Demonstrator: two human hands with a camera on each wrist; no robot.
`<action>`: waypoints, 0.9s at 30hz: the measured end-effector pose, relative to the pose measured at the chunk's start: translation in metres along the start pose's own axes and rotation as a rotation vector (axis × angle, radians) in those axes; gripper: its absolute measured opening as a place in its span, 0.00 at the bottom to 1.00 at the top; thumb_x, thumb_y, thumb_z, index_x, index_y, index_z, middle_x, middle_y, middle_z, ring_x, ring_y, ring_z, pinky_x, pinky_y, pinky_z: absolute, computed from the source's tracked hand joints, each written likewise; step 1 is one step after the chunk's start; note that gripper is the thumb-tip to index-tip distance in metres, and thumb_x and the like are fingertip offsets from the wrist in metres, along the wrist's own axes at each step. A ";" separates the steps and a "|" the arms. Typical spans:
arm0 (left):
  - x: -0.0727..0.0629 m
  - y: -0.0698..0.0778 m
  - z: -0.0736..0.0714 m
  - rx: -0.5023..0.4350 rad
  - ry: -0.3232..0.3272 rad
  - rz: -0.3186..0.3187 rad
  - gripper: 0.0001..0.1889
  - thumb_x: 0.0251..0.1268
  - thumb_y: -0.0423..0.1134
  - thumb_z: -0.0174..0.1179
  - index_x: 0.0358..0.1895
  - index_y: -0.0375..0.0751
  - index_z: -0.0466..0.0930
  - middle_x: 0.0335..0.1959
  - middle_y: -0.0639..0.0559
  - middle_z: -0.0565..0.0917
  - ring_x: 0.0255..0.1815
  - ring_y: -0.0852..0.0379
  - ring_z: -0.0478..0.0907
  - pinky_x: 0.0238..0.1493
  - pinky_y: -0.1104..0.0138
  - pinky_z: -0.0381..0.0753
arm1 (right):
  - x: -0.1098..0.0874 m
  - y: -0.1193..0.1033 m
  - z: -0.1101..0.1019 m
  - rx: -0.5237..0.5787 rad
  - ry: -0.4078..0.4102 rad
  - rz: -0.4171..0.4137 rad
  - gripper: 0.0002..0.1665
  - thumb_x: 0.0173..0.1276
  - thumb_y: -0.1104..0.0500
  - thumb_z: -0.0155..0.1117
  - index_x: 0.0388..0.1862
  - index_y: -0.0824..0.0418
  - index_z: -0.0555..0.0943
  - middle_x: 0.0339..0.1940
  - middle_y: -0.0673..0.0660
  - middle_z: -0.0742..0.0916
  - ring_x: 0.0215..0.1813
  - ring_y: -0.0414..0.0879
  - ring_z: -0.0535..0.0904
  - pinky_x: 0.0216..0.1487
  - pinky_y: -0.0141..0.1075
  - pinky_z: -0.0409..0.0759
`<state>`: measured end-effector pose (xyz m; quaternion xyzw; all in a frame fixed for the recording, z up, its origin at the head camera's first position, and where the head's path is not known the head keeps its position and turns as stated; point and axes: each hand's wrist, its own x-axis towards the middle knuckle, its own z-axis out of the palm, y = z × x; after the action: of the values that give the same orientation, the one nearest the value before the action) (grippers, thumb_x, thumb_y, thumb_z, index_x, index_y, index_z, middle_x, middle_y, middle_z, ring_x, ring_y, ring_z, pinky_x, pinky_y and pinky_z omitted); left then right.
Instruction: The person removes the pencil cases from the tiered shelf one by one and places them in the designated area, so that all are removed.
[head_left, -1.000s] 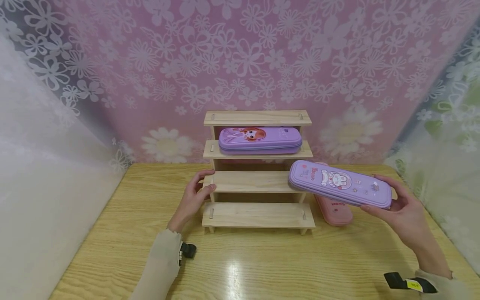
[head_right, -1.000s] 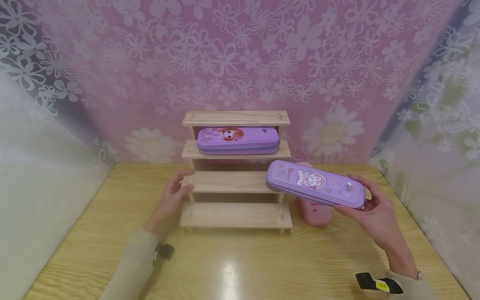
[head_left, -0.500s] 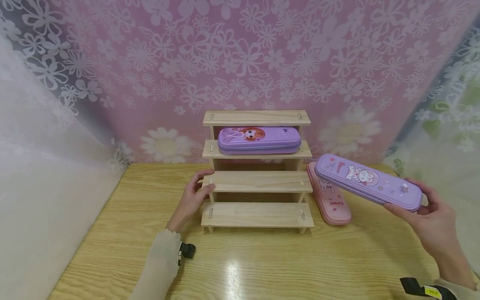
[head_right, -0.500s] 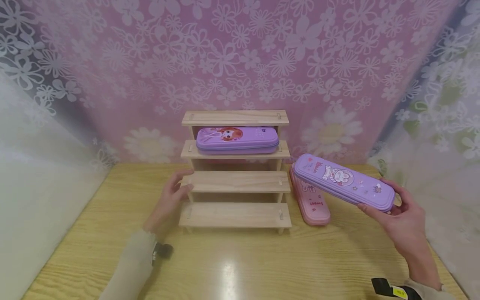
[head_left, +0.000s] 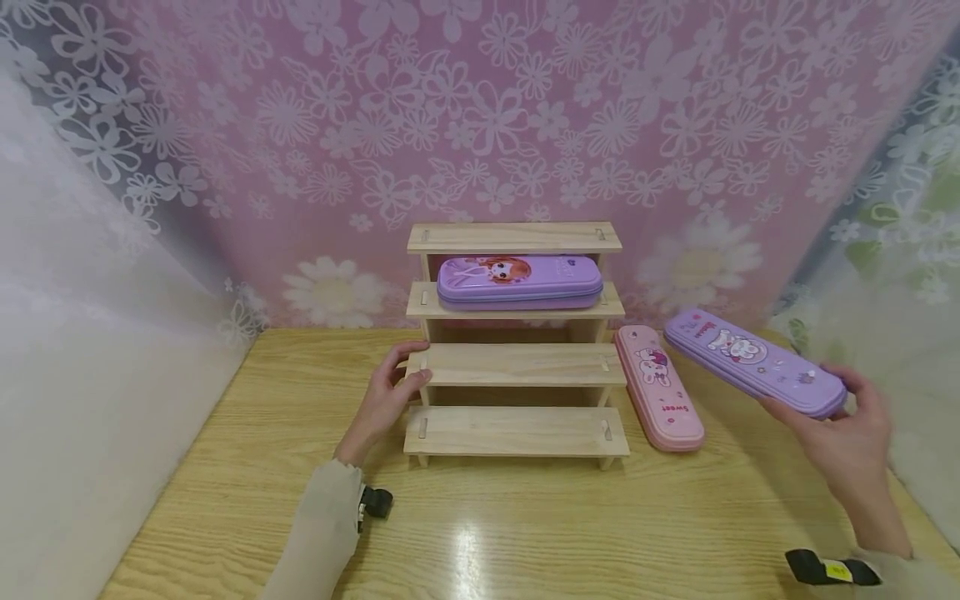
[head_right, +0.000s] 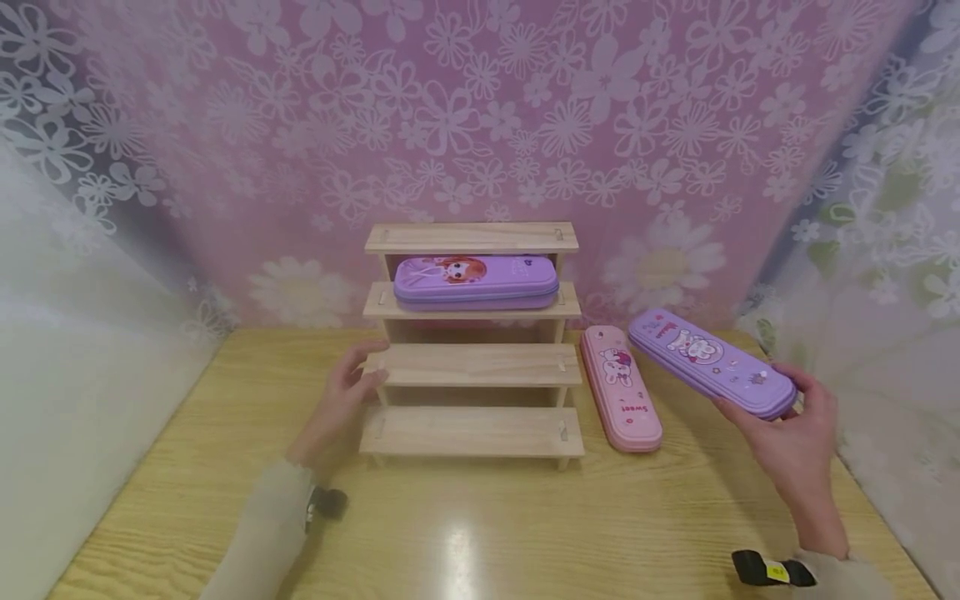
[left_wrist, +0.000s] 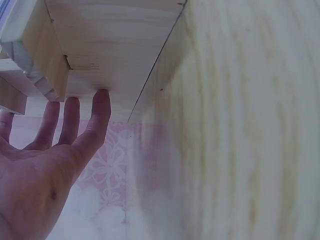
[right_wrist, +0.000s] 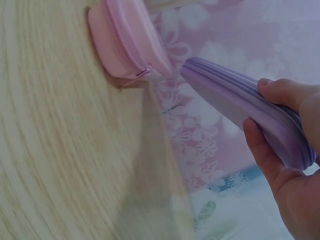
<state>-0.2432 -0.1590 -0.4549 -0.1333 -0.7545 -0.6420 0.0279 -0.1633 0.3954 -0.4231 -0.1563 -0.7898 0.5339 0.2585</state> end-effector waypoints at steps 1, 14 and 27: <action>0.000 -0.001 0.000 -0.001 0.001 -0.003 0.22 0.75 0.37 0.59 0.69 0.47 0.72 0.69 0.44 0.73 0.57 0.47 0.77 0.46 0.61 0.87 | 0.001 0.002 0.001 -0.054 0.009 0.001 0.43 0.53 0.72 0.80 0.61 0.43 0.71 0.55 0.35 0.67 0.35 0.25 0.76 0.27 0.17 0.76; 0.001 -0.003 0.000 -0.001 0.005 -0.011 0.21 0.75 0.38 0.59 0.69 0.48 0.73 0.69 0.46 0.73 0.58 0.46 0.77 0.47 0.58 0.87 | 0.021 0.028 0.008 -0.356 0.028 -0.004 0.49 0.52 0.54 0.83 0.68 0.62 0.66 0.61 0.52 0.66 0.55 0.30 0.52 0.51 0.32 0.57; 0.002 -0.005 0.001 0.002 0.006 -0.003 0.21 0.75 0.38 0.59 0.69 0.48 0.73 0.69 0.46 0.73 0.56 0.47 0.77 0.46 0.60 0.86 | 0.012 0.051 -0.014 -0.178 -0.361 -0.086 0.33 0.71 0.63 0.68 0.71 0.47 0.68 0.50 0.34 0.69 0.42 0.20 0.73 0.35 0.18 0.77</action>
<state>-0.2457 -0.1589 -0.4593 -0.1302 -0.7552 -0.6418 0.0295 -0.1669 0.4316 -0.4627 -0.0462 -0.8732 0.4699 0.1205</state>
